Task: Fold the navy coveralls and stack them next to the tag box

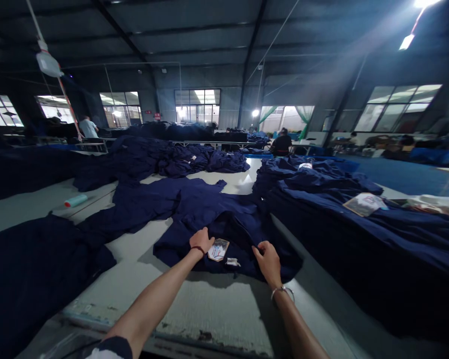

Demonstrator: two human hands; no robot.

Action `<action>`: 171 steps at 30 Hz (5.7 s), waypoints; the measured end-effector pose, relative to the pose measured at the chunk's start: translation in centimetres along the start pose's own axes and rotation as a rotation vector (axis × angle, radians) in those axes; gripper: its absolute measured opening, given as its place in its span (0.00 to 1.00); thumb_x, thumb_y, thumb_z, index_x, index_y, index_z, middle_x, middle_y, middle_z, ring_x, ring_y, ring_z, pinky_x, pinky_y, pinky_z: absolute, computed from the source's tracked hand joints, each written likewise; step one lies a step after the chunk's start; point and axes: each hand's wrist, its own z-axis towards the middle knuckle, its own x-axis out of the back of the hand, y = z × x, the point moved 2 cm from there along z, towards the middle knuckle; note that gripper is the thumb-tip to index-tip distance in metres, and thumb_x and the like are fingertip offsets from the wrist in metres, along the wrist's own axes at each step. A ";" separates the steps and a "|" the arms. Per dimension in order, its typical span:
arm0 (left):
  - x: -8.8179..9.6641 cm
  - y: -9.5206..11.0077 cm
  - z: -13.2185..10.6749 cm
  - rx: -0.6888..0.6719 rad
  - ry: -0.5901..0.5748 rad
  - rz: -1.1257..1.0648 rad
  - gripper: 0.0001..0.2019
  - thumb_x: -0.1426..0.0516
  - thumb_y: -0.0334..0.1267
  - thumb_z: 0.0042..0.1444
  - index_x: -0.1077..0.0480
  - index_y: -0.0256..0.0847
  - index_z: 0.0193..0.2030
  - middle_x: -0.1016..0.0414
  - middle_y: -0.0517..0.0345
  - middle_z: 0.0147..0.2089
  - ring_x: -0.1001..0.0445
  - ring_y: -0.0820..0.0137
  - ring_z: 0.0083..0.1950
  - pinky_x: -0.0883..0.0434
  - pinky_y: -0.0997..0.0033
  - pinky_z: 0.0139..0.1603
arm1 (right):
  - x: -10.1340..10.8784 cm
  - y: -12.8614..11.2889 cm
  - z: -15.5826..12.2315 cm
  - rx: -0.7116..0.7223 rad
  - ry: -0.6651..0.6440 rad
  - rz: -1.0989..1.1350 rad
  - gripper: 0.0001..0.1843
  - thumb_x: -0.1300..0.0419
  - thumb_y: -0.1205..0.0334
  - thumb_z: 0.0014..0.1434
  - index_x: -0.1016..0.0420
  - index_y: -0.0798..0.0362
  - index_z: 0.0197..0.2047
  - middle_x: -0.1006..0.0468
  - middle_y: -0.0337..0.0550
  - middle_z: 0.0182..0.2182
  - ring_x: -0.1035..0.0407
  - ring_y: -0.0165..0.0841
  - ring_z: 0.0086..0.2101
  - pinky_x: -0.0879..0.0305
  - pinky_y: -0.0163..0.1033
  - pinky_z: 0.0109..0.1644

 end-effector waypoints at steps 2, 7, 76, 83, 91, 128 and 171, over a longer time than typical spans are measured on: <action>0.5 0.0 -0.2 -0.039 0.029 0.009 0.12 0.47 0.36 0.57 0.31 0.39 0.46 0.25 0.47 0.46 0.26 0.61 0.49 0.31 0.67 0.44 | -0.1 0.1 0.0 0.039 0.002 0.005 0.08 0.48 0.54 0.54 0.39 0.48 0.30 0.31 0.41 0.30 0.35 0.35 0.32 0.40 0.39 0.38; 3.1 -2.7 -0.6 -0.068 0.123 -0.043 0.22 0.53 0.24 0.55 0.32 0.43 0.54 0.29 0.54 0.55 0.31 0.68 0.56 0.35 0.72 0.56 | 0.9 1.0 0.4 -0.084 0.214 0.079 0.04 0.51 0.59 0.55 0.38 0.49 0.33 0.32 0.44 0.31 0.36 0.37 0.35 0.39 0.41 0.42; 5.7 5.2 -6.0 -0.259 -0.155 0.278 0.14 0.47 0.28 0.54 0.23 0.32 0.44 0.22 0.38 0.42 0.23 0.58 0.46 0.28 0.69 0.43 | 0.3 -8.5 0.2 0.125 -0.179 -0.098 0.08 0.45 0.62 0.52 0.24 0.47 0.32 0.24 0.40 0.36 0.35 0.36 0.40 0.44 0.39 0.41; 7.3 4.5 -7.1 -0.389 -0.072 0.164 0.14 0.50 0.34 0.59 0.22 0.42 0.39 0.20 0.51 0.38 0.23 0.65 0.41 0.31 0.73 0.40 | 1.3 -8.6 3.3 0.128 -0.077 0.078 0.12 0.50 0.57 0.55 0.27 0.46 0.36 0.22 0.38 0.35 0.30 0.34 0.39 0.38 0.38 0.43; 5.8 3.0 -8.6 -0.753 -0.016 -0.293 0.16 0.53 0.37 0.64 0.26 0.44 0.49 0.22 0.58 0.47 0.26 0.69 0.48 0.33 0.75 0.49 | 2.5 -8.6 4.8 0.167 -0.119 0.217 0.12 0.49 0.53 0.53 0.27 0.49 0.33 0.22 0.40 0.31 0.29 0.34 0.34 0.35 0.39 0.42; 3.8 -1.4 -6.7 -0.643 0.092 0.211 0.31 0.46 0.22 0.51 0.42 0.47 0.61 0.37 0.54 0.56 0.38 0.64 0.55 0.40 0.64 0.54 | 4.9 -2.2 -1.9 0.328 -0.092 -0.474 0.18 0.46 0.72 0.51 0.35 0.46 0.45 0.30 0.41 0.38 0.37 0.37 0.41 0.46 0.38 0.39; 0.5 1.7 -2.9 -0.640 -0.096 -0.049 0.32 0.43 0.62 0.50 0.36 0.49 0.59 0.39 0.52 0.65 0.45 0.56 0.66 0.50 0.47 0.64 | 2.8 -2.2 1.8 0.291 -0.195 -0.166 0.21 0.54 0.55 0.63 0.26 0.50 0.51 0.27 0.51 0.50 0.33 0.38 0.50 0.39 0.46 0.57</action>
